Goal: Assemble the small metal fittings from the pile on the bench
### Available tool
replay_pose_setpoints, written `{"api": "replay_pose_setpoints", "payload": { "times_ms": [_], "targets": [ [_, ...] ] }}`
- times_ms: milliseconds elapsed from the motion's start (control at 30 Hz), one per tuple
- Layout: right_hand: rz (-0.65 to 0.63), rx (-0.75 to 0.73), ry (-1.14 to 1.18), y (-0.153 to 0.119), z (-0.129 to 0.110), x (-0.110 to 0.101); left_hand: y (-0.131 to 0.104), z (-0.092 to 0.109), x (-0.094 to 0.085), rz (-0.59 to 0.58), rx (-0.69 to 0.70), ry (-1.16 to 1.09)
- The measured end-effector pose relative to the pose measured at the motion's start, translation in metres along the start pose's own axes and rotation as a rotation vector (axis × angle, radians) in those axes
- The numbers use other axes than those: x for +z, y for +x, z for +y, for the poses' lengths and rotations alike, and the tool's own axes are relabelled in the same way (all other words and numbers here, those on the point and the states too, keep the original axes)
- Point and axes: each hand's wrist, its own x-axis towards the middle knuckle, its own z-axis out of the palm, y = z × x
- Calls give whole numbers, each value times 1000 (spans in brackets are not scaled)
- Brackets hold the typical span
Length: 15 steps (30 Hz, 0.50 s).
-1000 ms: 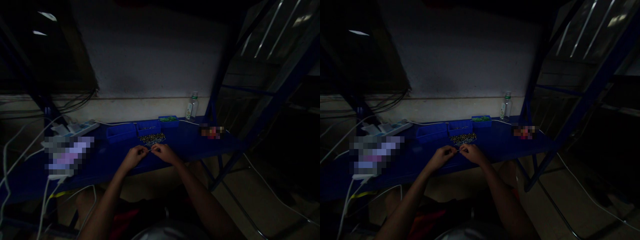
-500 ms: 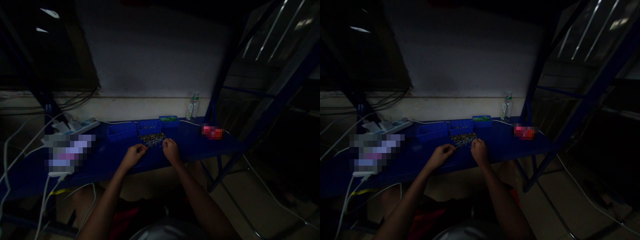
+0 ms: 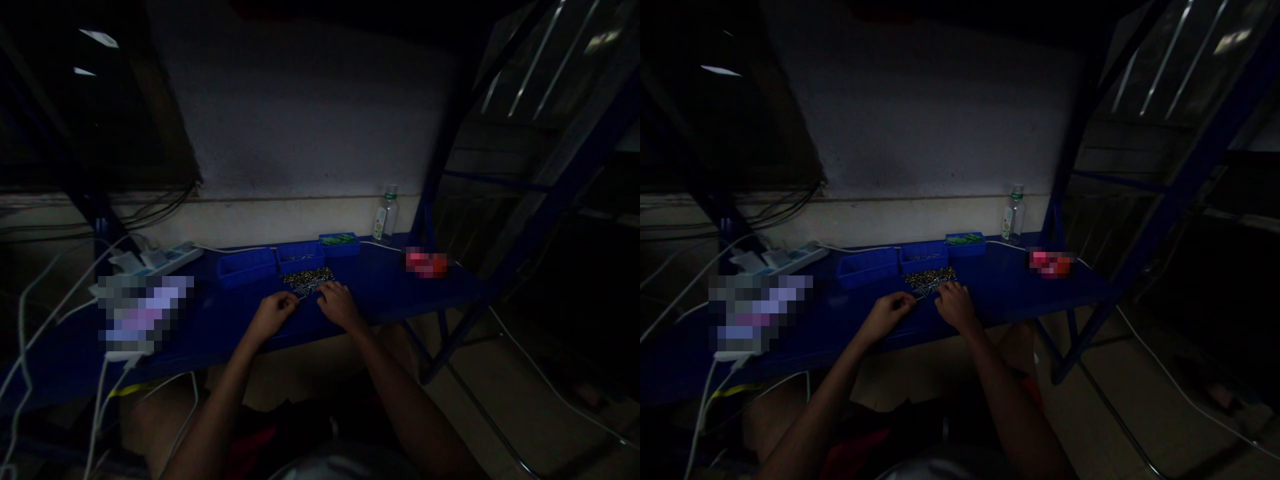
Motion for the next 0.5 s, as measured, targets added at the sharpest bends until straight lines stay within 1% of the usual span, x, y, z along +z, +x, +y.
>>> {"api": "replay_pose_setpoints", "payload": {
  "times_ms": [200, 300, 433, 500],
  "targets": [
    [4, -7, 16, 0, 1, 1, 1, -2, 1, 31, -23, -10],
    [33, -6, 70, 0, 1, 0, 1, -2, 1, 40, -25, -10],
    [35, -56, 160, 0, 1, -1, 1, -1, 0, 28, -12, -2],
    [64, -58, 218, 0, 1, -2, 1, -1, 0, 22, -12, 12]
  ]
}}
